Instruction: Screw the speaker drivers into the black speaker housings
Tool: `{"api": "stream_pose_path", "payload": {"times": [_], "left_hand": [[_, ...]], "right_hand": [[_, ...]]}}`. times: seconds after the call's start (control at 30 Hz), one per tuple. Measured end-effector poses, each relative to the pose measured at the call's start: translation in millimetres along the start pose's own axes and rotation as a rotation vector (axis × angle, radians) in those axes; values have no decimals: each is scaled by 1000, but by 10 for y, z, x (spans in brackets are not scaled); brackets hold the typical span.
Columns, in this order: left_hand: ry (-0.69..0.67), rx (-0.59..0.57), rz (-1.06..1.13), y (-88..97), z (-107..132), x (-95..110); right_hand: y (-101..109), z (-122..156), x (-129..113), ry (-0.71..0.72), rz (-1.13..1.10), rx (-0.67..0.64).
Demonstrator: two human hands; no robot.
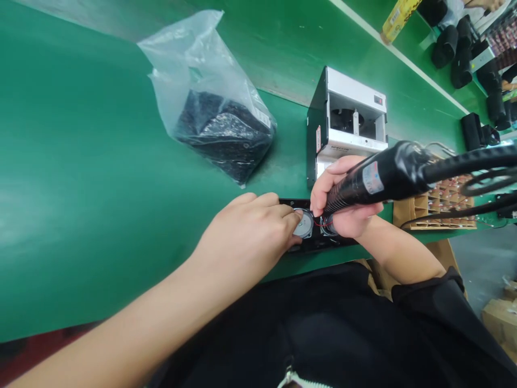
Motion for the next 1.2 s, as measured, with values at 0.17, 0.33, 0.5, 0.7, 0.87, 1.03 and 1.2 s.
{"api": "stream_pose_path", "payload": {"times": [0.17, 0.33, 0.5, 0.7, 0.87, 1.03, 1.2], "left_hand": [[18, -29, -10, 14, -57, 19], [58, -73, -9, 38, -62, 25], [45, -54, -9, 38, -49, 37], [83, -75, -20, 5, -31, 45], [91, -110, -16, 15, -25, 51], [43, -55, -45, -7, 22, 29], [1, 15, -63, -16, 57, 34]], "right_hand": [[-8, 0, -68, 163, -80, 15], [15, 39, -2, 136, -99, 55], [-3, 68, 77, 119, -61, 86], [-26, 39, -635, 268, -18, 162], [218, -39, -1409, 567, 52, 507], [305, -206, -1394, 570, 167, 424], [302, -289, -1196, 597, 209, 302]]}}
Point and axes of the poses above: each hand's wrist, its own z-axis away from the middle knuckle, its own y-axis out of the back of the hand, x = y × z, the point moved 4 cm from there along -z, towards the middle knuckle, and after that the axes turned 4 degrees about -y, right-handed, at the moved point
